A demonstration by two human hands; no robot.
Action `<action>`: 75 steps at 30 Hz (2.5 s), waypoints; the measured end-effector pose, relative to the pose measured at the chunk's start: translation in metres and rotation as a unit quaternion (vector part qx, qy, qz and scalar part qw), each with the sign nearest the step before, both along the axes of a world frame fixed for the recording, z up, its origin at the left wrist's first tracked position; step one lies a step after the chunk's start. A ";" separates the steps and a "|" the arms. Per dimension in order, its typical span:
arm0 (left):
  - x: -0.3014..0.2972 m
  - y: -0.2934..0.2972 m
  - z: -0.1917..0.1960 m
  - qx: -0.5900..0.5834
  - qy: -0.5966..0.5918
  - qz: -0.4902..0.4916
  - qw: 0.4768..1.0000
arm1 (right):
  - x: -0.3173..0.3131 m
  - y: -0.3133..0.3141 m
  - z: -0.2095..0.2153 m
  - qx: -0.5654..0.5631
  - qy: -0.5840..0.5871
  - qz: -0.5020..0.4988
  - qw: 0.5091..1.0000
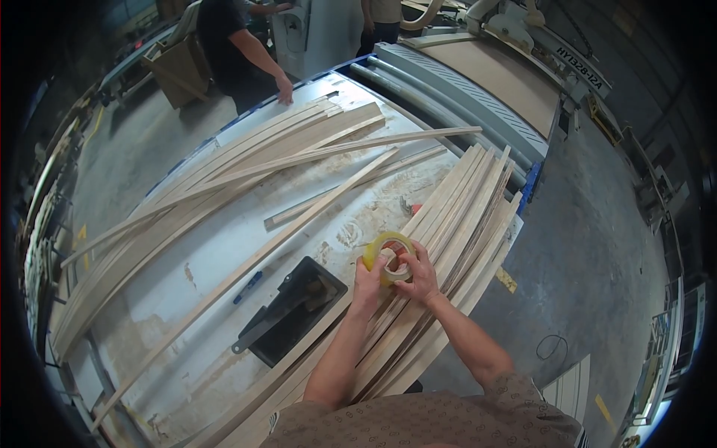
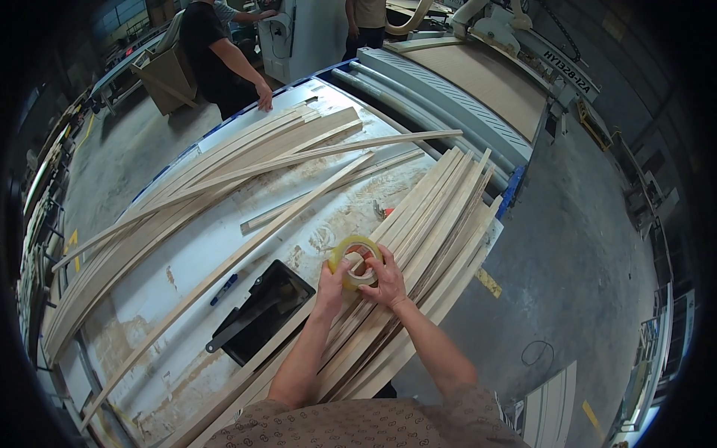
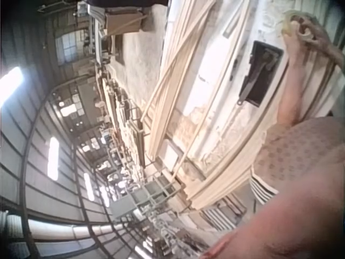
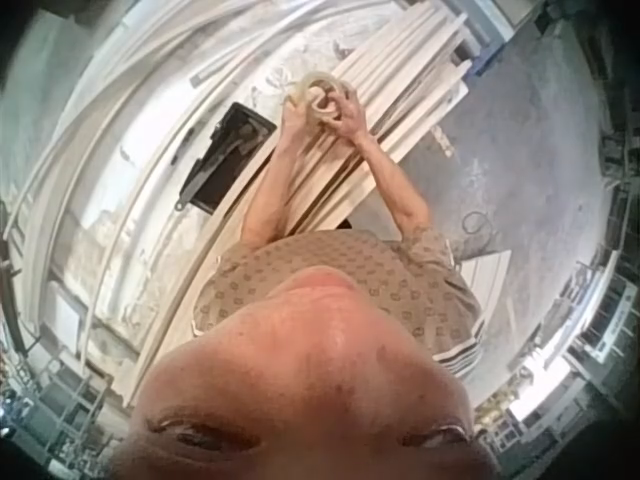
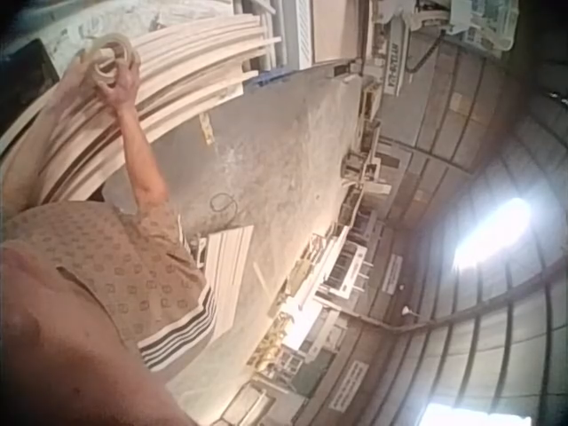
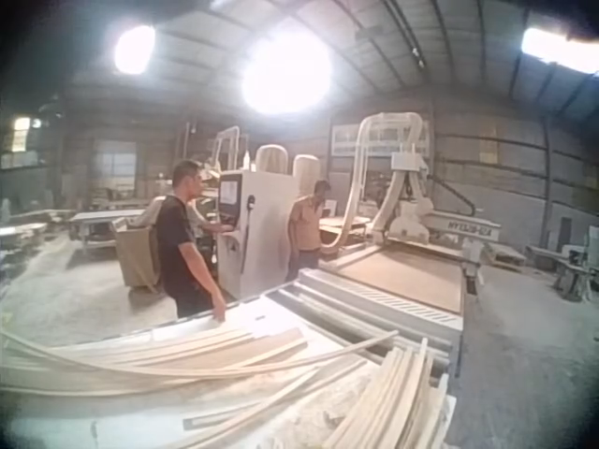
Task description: Sorting and organizing thin wooden strips on a workbench in a furniture manufacturing factory.
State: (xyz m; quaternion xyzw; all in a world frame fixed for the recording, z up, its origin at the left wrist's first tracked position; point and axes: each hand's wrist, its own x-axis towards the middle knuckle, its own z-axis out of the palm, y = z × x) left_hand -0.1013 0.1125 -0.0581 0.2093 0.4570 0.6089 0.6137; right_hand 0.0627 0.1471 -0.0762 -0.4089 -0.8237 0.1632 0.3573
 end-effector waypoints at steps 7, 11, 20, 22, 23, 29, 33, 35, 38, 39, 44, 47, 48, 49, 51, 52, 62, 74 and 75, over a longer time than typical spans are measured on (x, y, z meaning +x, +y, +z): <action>0.000 0.001 -0.002 -0.007 0.017 0.000 1.000 | 0.000 -0.001 0.000 -0.006 -0.002 -0.002 1.000; 0.000 -0.001 0.004 -0.006 0.011 0.005 1.000 | 0.000 -0.001 0.000 -0.003 -0.002 -0.001 1.000; 0.000 -0.001 0.005 -0.013 0.013 0.006 1.000 | 0.001 0.000 -0.002 -0.008 -0.003 -0.002 1.000; 0.000 -0.001 0.005 -0.008 0.013 0.010 1.000 | 0.000 0.000 -0.001 -0.010 -0.003 -0.002 1.000; 0.000 -0.001 0.004 -0.008 0.013 0.010 1.000 | 0.001 0.000 -0.001 -0.012 -0.003 -0.002 1.000; 0.000 0.000 0.001 -0.012 0.011 0.003 1.000 | 0.001 0.001 -0.002 -0.008 -0.002 0.003 1.000; 0.001 -0.001 0.001 -0.009 0.014 0.006 1.000 | 0.002 0.000 -0.001 -0.007 -0.007 0.000 1.000; 0.000 -0.001 0.000 -0.011 0.019 0.005 1.000 | 0.001 0.000 -0.001 -0.003 0.000 0.005 1.000; -0.001 0.000 -0.002 -0.005 0.019 0.006 1.000 | 0.000 0.000 0.000 -0.003 -0.003 0.003 1.000; 0.000 0.000 -0.001 -0.006 0.020 0.007 1.000 | 0.001 0.000 0.000 -0.003 -0.003 0.003 1.000; 0.001 0.000 0.004 -0.009 0.013 0.006 1.000 | 0.001 0.000 0.001 -0.003 -0.003 0.001 1.000; 0.000 0.000 0.007 -0.011 0.009 0.006 1.000 | 0.000 0.001 0.001 0.000 0.001 0.003 1.000; -0.001 0.000 0.006 -0.015 0.009 0.006 1.000 | -0.001 0.001 0.002 0.000 0.002 0.005 1.000; -0.002 0.000 0.005 -0.019 0.009 0.006 1.000 | -0.002 0.000 0.003 -0.005 0.001 0.003 1.000; -0.001 -0.002 0.009 -0.015 0.014 0.005 1.000 | -0.001 0.000 0.002 -0.008 0.000 0.001 1.000; 0.000 -0.002 0.012 -0.012 0.019 0.003 1.000 | 0.001 -0.001 0.002 -0.008 0.003 -0.001 1.000; -0.002 -0.003 0.006 -0.029 0.041 -0.003 0.999 | -0.002 -0.002 0.005 -0.015 0.009 0.001 1.000; 0.000 -0.003 0.007 -0.022 0.044 0.012 0.999 | -0.001 -0.002 0.004 0.001 -0.003 -0.003 1.000; 0.000 -0.003 0.006 -0.021 0.044 0.012 0.999 | -0.002 -0.002 0.004 0.004 -0.003 -0.001 1.000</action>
